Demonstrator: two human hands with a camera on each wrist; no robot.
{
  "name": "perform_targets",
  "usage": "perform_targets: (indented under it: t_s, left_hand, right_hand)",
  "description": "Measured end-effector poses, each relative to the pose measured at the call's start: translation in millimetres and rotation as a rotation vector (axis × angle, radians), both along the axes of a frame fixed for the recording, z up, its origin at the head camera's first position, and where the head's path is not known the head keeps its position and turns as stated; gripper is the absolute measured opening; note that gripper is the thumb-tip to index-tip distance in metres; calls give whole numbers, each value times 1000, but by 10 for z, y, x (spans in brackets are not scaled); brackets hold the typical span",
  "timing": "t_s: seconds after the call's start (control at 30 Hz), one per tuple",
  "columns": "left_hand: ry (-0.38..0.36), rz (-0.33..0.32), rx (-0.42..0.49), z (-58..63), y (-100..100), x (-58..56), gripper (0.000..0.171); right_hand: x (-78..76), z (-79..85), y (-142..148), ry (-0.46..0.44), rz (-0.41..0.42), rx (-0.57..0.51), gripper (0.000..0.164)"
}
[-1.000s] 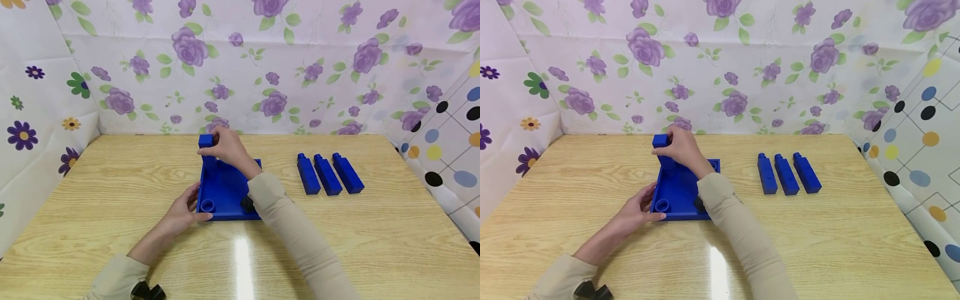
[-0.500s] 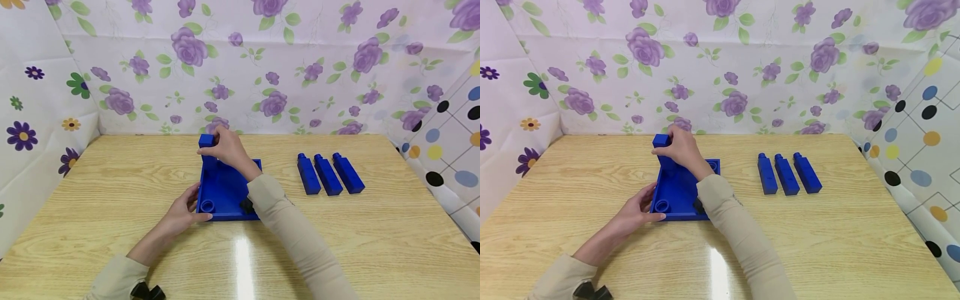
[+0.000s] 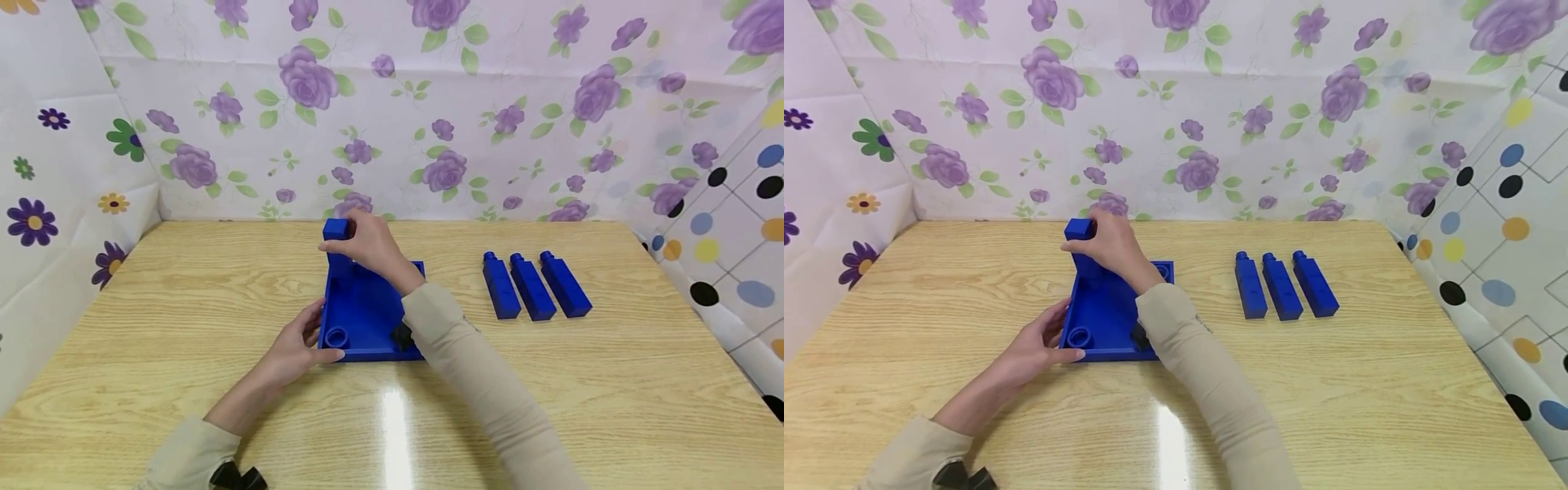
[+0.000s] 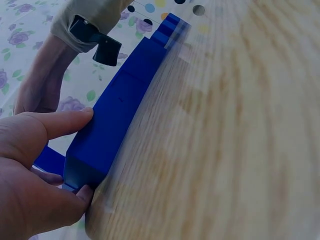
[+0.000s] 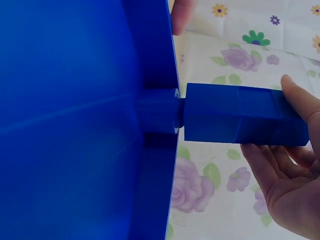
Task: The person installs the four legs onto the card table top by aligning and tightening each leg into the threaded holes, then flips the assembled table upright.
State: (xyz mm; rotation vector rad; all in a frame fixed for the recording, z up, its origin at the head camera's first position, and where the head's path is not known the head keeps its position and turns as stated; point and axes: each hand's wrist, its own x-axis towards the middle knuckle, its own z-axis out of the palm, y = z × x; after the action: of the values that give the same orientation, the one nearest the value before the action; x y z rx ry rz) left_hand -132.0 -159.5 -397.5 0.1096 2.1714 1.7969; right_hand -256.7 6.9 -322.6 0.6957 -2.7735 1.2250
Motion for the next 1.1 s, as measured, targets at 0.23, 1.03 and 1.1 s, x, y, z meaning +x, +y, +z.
perform_targets:
  t_s: [0.23,1.03,1.1]
  left_hand:
    - [1,-2,-10,-16,-14,3,93]
    - [16,7,-10,-13,-1,11,93]
    - [17,4,-9,-11,-3,7,93]
  right_hand:
    - [-38,-20,74,-162,143,-128,67]
    - [-212,9,233,-347,361,-338,49]
    - [-208,19,237,-338,355,-317,49]
